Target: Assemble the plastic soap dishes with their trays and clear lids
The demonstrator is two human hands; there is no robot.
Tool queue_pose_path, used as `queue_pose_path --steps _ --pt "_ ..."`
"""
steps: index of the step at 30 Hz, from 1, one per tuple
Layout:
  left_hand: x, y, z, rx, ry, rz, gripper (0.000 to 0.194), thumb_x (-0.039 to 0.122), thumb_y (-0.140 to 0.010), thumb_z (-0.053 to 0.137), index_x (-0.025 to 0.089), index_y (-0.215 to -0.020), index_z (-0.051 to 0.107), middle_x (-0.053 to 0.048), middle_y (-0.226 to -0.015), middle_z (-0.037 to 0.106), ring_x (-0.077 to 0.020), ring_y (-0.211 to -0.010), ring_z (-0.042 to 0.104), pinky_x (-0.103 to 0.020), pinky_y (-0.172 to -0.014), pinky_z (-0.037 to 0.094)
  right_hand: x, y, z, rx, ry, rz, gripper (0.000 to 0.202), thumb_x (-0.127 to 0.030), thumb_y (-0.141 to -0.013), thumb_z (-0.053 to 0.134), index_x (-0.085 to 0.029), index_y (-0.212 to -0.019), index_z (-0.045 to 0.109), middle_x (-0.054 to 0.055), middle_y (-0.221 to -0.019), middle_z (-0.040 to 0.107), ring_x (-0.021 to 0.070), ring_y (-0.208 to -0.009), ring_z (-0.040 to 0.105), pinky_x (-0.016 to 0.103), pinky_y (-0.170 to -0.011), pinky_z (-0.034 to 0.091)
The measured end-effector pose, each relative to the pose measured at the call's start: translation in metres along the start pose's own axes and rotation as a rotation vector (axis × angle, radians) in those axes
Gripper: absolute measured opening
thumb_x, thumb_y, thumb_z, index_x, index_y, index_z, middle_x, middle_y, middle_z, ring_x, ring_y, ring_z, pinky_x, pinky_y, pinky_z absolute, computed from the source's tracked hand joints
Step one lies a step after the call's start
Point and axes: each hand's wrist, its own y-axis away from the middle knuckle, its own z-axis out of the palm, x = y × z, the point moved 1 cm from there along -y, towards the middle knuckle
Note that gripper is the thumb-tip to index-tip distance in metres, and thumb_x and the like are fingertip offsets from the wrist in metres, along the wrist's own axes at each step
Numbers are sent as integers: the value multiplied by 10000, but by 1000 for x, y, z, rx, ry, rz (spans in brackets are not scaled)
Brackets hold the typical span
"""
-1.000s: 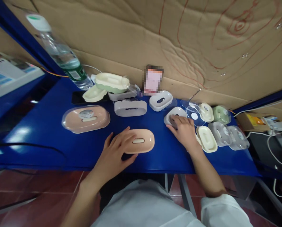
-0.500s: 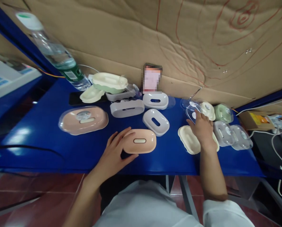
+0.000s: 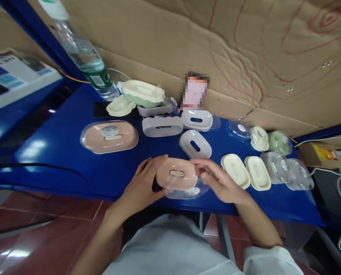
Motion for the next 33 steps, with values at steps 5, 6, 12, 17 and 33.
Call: queue_pose_path --steps 5,6,12,17,33 --pt "-1 -2 2 -54 -30 45 892 334 -938 796 352 -1676 296 -83 -1592 580 -317 -1488 544 -572 -1317 333 11 -16 33 208 171 -71 351 -257 -1151 411 -244 -1424 630 125 -1305 684 224 -1242 678 394 -1068 576" --pt "-1 -3 2 -65 -35 54 857 330 -951 785 353 -1669 317 -79 -1571 596 -308 -1469 560 -577 -1322 320 14 -18 34 249 195 -72 334 -241 -1146 420 -244 -1388 650 120 -1299 695 226 -1244 679 398 -1070 571" --pt "9 -6 2 -70 -68 122 1039 636 -871 829 343 -1711 292 -139 -1707 444 -399 -1559 440 -642 -1308 311 20 -29 35 318 365 6 286 -256 -1146 442 -252 -1170 727 60 -1179 791 254 -1200 700 467 -1103 503" --pt "27 -1 14 -19 -63 163 929 650 -981 691 293 -1723 262 -174 -1667 488 -356 -1566 448 -639 -1331 264 19 -28 33 342 435 71 281 -328 -1129 488 -233 -1241 727 103 -1261 747 270 -1228 693 440 -1075 534" --pt "10 -3 3 -103 -20 18 848 650 -961 723 354 -1674 372 -108 -1660 514 -359 -1492 503 -574 -1254 377 27 -17 25 -6 319 -302 572 -589 -1066 605 -213 -1496 620 153 -1498 669 332 -1464 577 537 -1184 521"
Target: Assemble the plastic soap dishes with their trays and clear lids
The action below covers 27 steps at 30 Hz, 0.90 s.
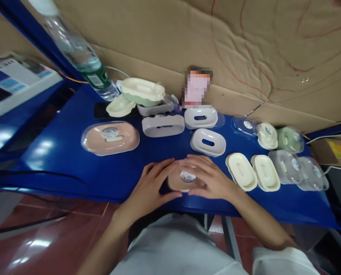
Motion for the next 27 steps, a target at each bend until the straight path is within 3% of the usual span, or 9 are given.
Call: queue_pose_path --steps 3,11,15,18,23,27 --pt "-6 5 -6 -2 29 -25 831 615 -970 732 381 -1674 358 -92 -1665 497 -359 -1499 484 -564 -1244 399 -1 2 2 -145 169 5 812 -609 -939 789 -211 -1599 533 169 -1651 529 364 -1598 410 567 -1268 448" --pt "0 14 -3 60 65 -6 819 498 -972 768 406 -1677 363 -99 -1692 457 -369 -1534 470 -574 -1254 441 9 4 8 -136 198 -66 1015 -714 -842 829 -209 -1649 478 210 -1681 475 346 -1557 480 512 -1251 480" --pt "-9 21 -8 50 55 3 806 445 -966 783 420 -1668 388 -94 -1698 452 -360 -1531 495 -547 -1228 490 4 2 13 -189 284 -117 945 -641 -887 831 -253 -1664 460 198 -1729 409 372 -1608 396 562 -1278 428" --pt "-11 25 -6 49 40 -5 806 414 -969 782 414 -1671 386 -97 -1680 479 -360 -1518 515 -555 -1213 506 2 3 16 -177 266 -90 858 -562 -931 821 -285 -1662 466 161 -1734 415 332 -1605 410 512 -1282 439" --pt "-6 25 2 118 -30 -30 812 442 -1015 715 384 -1712 303 -122 -1680 487 -369 -1498 538 -575 -1196 516 9 7 11 -145 135 -16 986 -611 -842 881 -281 -1667 454 176 -1768 335 334 -1612 400 495 -1262 470" --pt "-2 23 6 164 -98 30 793 473 -1028 690 350 -1712 308 -158 -1727 410 -386 -1515 518 -581 -1184 521 6 9 -2 -210 257 -11 986 -578 -864 873 -300 -1690 413 184 -1773 322 376 -1612 396 560 -1266 454"
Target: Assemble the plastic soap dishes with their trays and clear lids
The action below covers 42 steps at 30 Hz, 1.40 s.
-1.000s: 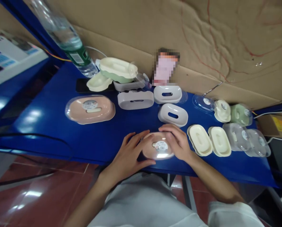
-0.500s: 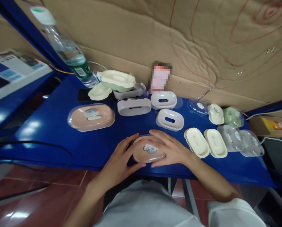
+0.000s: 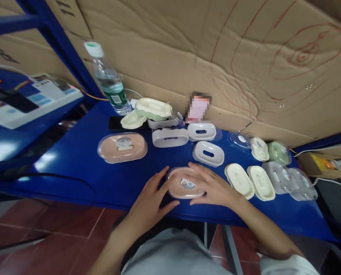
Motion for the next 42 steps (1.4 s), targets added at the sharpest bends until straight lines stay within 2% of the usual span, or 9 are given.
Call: queue_pose_path --steps 4,10,12,17,22,28,35,39,42 --pt "8 -4 6 22 -62 83 753 437 -1049 662 319 -1708 317 -171 -1729 407 -376 -1531 499 -637 -1237 443 -3 17 -3 -65 82 66 1011 -540 -894 861 -333 -1726 326 167 -1780 314 377 -1590 436 554 -1234 501" --pt "24 -12 11 18 38 123 695 262 -1048 637 315 -1685 366 -146 -1698 458 -337 -1534 499 -606 -1261 429 5 45 16 137 33 32 1103 -495 -870 893 -346 -1749 244 171 -1785 290 356 -1601 423 499 -1232 517" --pt "26 -13 10 2 87 99 711 233 -1034 647 338 -1682 374 -131 -1680 480 -336 -1523 509 -586 -1252 449 6 47 16 137 -6 44 1115 -491 -866 897 -354 -1751 231 171 -1786 283 359 -1613 401 508 -1242 505" --pt "26 -13 8 -48 218 -10 816 347 -971 786 415 -1674 377 -96 -1690 454 -333 -1544 491 -523 -1244 483 3 40 6 56 -63 74 1103 -546 -871 875 -341 -1750 240 194 -1756 335 378 -1600 418 552 -1236 499" --pt "20 -13 8 -73 297 -108 725 337 -943 824 408 -1592 508 -51 -1674 488 -281 -1525 534 -435 -1241 503 -5 34 -1 -13 -55 79 971 -462 -968 802 -342 -1750 238 193 -1778 284 388 -1623 370 591 -1239 479" --pt "10 -12 11 -67 241 -92 716 415 -919 848 427 -1568 548 -19 -1690 502 -286 -1493 581 -410 -1184 561 -9 32 5 25 -17 60 882 -398 -978 802 -360 -1721 328 166 -1815 205 382 -1638 338 591 -1247 460" --pt "5 -3 16 191 24 160 762 506 -970 760 397 -1655 445 -74 -1638 569 -295 -1336 709 -385 -1039 661 -8 32 11 8 135 11 865 -491 -955 815 -322 -1697 402 173 -1782 309 391 -1647 311 620 -1290 389" --pt "9 -1 17 201 -28 174 734 513 -993 731 361 -1656 453 -97 -1620 583 -305 -1298 731 -365 -944 697 -8 31 8 57 12 27 779 -429 -986 786 -289 -1675 448 164 -1766 351 338 -1646 331 552 -1283 428" --pt "11 1 17 243 -52 174 747 544 -979 735 327 -1643 471 -127 -1587 613 -300 -1266 750 -363 -939 695 -11 30 3 21 22 41 743 -407 -998 772 -325 -1667 460 142 -1773 343 352 -1643 334 583 -1280 427"
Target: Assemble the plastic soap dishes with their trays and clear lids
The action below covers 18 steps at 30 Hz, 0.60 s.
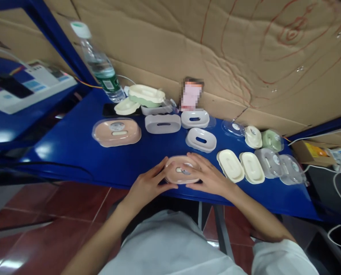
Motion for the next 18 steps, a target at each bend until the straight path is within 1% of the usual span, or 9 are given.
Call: queue_pose_path --steps 4,7,9,11,12,13,15,17,18 --pt "1 2 0 27 9 9 719 552 -974 744 294 -1608 523 -141 -1538 656 -303 -1261 753 -382 -995 675 1 -2 2 -13 -15 -14 753 -432 -1000 766 -359 -1674 438 118 -1788 315 363 -1651 313 623 -1288 405" --pt "1 -1 -2 -30 47 -42 649 556 -999 711 293 -1573 560 -134 -1558 639 -305 -1339 708 -410 -1073 638 2 -1 7 22 -42 -9 770 -432 -1003 764 -365 -1685 412 124 -1791 302 353 -1643 332 616 -1279 421" --pt "-1 -6 -7 -98 93 -65 639 568 -1009 695 300 -1572 556 -127 -1548 640 -300 -1367 687 -433 -1119 608 1 2 4 35 -18 -21 767 -436 -1003 763 -353 -1683 418 132 -1782 321 353 -1634 347 601 -1275 433" --pt "-4 -14 -16 -166 123 -59 647 551 -1029 672 308 -1606 508 -121 -1560 621 -295 -1402 655 -455 -1161 574 1 9 -9 63 17 -28 760 -429 -1009 755 -352 -1685 416 123 -1771 348 349 -1625 365 586 -1278 438" --pt "-7 -20 -21 -171 112 -53 643 521 -1045 657 310 -1625 477 -120 -1581 598 -298 -1430 628 -470 -1186 551 3 15 -19 94 31 -20 759 -423 -1013 749 -359 -1688 409 111 -1767 358 346 -1619 377 584 -1280 439" --pt "-12 -26 -27 -147 79 -49 634 477 -1059 641 308 -1640 452 -124 -1607 567 -307 -1465 593 -493 -1213 521 6 22 -31 140 44 3 759 -421 -1014 745 -369 -1690 402 99 -1764 363 346 -1613 390 586 -1281 438" --pt "-24 -43 -39 -23 -35 -60 618 392 -1069 620 286 -1648 432 -148 -1661 494 -340 -1531 513 -551 -1257 454 21 37 -55 261 75 104 762 -438 -1012 741 -371 -1690 400 92 -1757 369 357 -1594 422 599 -1282 433" --pt "-41 -63 -46 73 -150 -97 630 355 -1061 613 244 -1651 423 -187 -1722 396 -389 -1595 411 -611 -1285 385 43 53 -73 384 127 261 747 -488 -1008 729 -343 -1678 430 109 -1738 392 377 -1577 444 614 -1287 418" --pt "-49 -73 -47 76 -193 -123 643 355 -1059 605 224 -1658 412 -203 -1751 340 -416 -1623 352 -638 -1288 359 56 60 -78 428 157 347 736 -521 -1007 718 -324 -1665 454 120 -1727 406 384 -1575 445 619 -1292 406"
